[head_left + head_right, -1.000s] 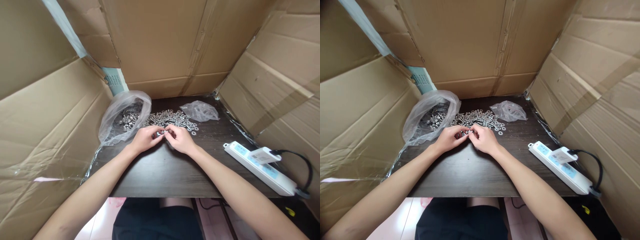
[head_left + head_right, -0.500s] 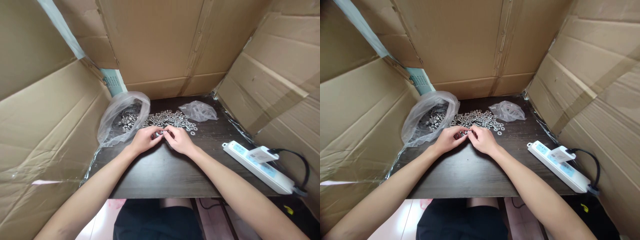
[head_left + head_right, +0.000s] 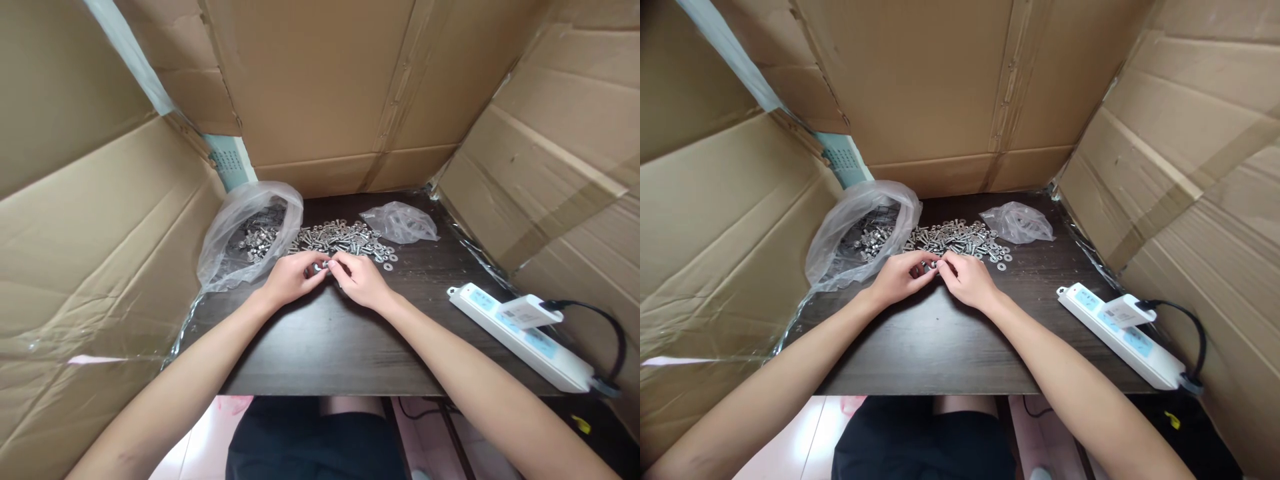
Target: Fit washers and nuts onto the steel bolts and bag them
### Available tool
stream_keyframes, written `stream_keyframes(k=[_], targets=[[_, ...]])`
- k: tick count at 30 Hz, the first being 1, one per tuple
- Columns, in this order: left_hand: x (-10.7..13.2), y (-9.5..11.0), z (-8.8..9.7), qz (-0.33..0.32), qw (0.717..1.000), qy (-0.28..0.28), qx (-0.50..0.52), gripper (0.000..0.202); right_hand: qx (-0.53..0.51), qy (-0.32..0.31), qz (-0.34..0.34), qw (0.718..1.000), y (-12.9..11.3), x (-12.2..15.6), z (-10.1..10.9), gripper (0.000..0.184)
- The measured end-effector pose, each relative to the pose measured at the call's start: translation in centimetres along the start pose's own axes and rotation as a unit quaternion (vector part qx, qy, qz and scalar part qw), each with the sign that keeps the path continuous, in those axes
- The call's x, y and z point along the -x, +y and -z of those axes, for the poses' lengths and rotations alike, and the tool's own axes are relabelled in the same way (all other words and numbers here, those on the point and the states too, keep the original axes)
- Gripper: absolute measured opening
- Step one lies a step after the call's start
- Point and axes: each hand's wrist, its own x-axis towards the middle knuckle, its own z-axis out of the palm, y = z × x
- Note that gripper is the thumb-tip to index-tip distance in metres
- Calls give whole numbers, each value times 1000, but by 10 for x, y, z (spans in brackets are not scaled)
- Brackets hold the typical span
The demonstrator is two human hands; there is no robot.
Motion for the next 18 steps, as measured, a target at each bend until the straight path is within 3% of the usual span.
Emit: stream_keyframes(k=[18], targets=[[0, -3, -1, 21, 999, 4, 24, 15, -4, 59, 11, 998, 3, 1, -7, 11]])
